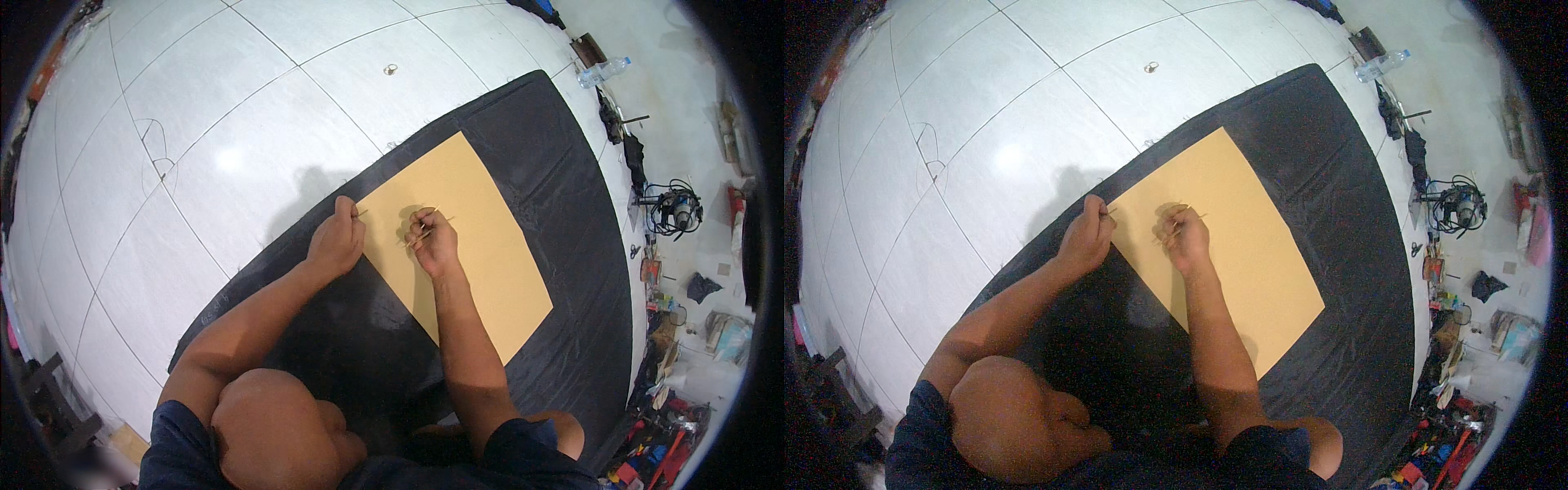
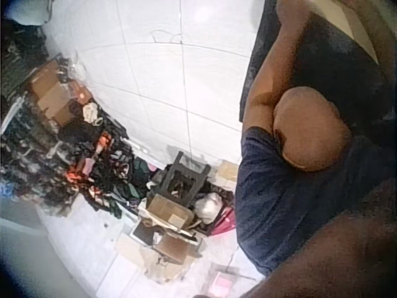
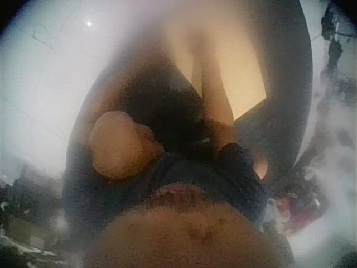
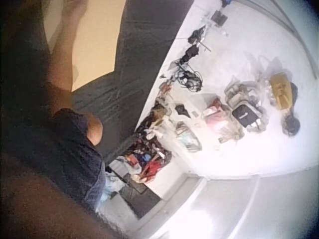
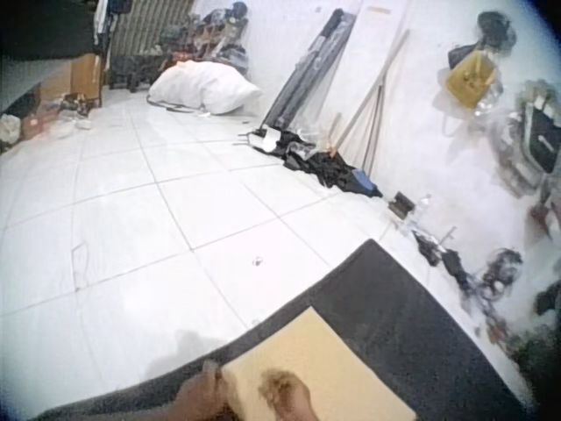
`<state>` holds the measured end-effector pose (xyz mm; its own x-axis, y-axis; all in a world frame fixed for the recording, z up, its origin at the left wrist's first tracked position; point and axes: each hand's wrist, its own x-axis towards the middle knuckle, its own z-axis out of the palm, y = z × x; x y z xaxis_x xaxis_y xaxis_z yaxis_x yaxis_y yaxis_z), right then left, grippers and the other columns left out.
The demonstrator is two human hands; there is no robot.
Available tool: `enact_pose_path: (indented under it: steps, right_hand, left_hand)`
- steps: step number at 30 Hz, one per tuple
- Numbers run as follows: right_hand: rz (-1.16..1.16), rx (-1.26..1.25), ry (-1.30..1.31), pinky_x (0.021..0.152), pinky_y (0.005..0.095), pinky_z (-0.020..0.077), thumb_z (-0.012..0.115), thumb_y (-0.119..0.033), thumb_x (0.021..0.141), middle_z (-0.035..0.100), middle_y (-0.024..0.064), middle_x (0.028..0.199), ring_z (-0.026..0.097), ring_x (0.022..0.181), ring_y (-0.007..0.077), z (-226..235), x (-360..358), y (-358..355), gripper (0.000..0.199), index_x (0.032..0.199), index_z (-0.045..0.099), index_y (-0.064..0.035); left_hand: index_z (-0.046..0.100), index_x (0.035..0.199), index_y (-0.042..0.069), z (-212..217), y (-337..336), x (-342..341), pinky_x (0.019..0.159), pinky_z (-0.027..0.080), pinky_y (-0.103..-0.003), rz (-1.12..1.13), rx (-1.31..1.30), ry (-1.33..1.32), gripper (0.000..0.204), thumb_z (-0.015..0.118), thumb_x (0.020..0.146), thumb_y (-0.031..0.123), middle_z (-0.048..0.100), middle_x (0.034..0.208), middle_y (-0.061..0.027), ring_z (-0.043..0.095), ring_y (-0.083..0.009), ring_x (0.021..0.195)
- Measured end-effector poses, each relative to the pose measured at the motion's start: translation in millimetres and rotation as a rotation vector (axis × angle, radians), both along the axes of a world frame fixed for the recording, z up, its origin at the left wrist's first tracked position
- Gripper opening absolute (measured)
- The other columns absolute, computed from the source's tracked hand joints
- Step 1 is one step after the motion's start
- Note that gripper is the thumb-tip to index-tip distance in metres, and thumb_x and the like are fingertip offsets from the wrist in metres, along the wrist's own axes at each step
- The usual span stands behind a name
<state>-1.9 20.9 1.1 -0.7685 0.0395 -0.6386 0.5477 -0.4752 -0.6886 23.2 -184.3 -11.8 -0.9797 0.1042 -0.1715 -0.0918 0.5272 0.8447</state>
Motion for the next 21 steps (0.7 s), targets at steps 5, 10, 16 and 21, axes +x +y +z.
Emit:
enact_pose_path:
  steps: [5, 10, 16, 21]
  right_hand:
    - [0.36, 0.309, 0.085, 0.045, 0.0221, 0.0307, 0.062, -0.022, 0.092, 0.051, -0.0046, 0.071, 0.042, 0.053, 0.0044, 11.7, 19.3, -29.8, 0.023, 0.11, 0.062, -0.0081]
    - [0.431, 0.202, 0.12, 0.064, 0.023, 0.0446, 0.068, -0.025, 0.095, 0.065, 0.0015, 0.088, 0.057, 0.074, 0.008, 25.2, 24.8, -52.8, 0.031, 0.115, 0.066, -0.0022]
    - [0.537, 0.468, 0.155, 0.071, 0.0253, 0.0508, 0.061, -0.027, 0.1, 0.072, 0.0083, 0.098, 0.062, 0.078, 0.0112, 1.9, 7.3, -41.9, 0.035, 0.119, 0.065, 0.0022]
    - [0.324, 0.625, 0.433, 0.069, 0.0269, 0.0512, 0.055, -0.028, 0.103, 0.072, 0.0109, 0.1, 0.062, 0.07, 0.0121, 2.9, -16.2, -36.7, 0.038, 0.122, 0.062, 0.0055]
  left_hand:
    - [0.039, 0.116, 0.002, -28.5, 6.6, 6.2, 0.072, 0.049, -0.047, -0.032, 0.181, 0.274, 0.025, 0.048, 0.093, 0.005, 0.058, 0.087, -0.0208, 0.062, -0.041, 0.079]
    - [0.042, 0.12, 0.004, 17.9, 6.6, 8.2, 0.08, 0.049, -0.041, -0.006, 0.374, -0.095, 0.032, 0.056, 0.091, 0.003, 0.057, 0.091, -0.0185, 0.062, -0.0323, 0.088]
    - [0.047, 0.116, 0.003, 0.6, 3.2, 11.3, 0.087, 0.048, -0.044, 0.212, 0.222, 0.144, 0.033, 0.064, 0.088, 0.007, 0.056, 0.107, -0.0184, 0.059, -0.0294, 0.103]
    - [0.054, 0.125, 0.0, -10.4, -4.3, 21.3, 0.109, 0.035, -0.051, -0.204, -0.357, 0.34, 0.046, 0.065, 0.089, 0.026, 0.047, 0.136, -0.025, 0.045, -0.0379, 0.13]
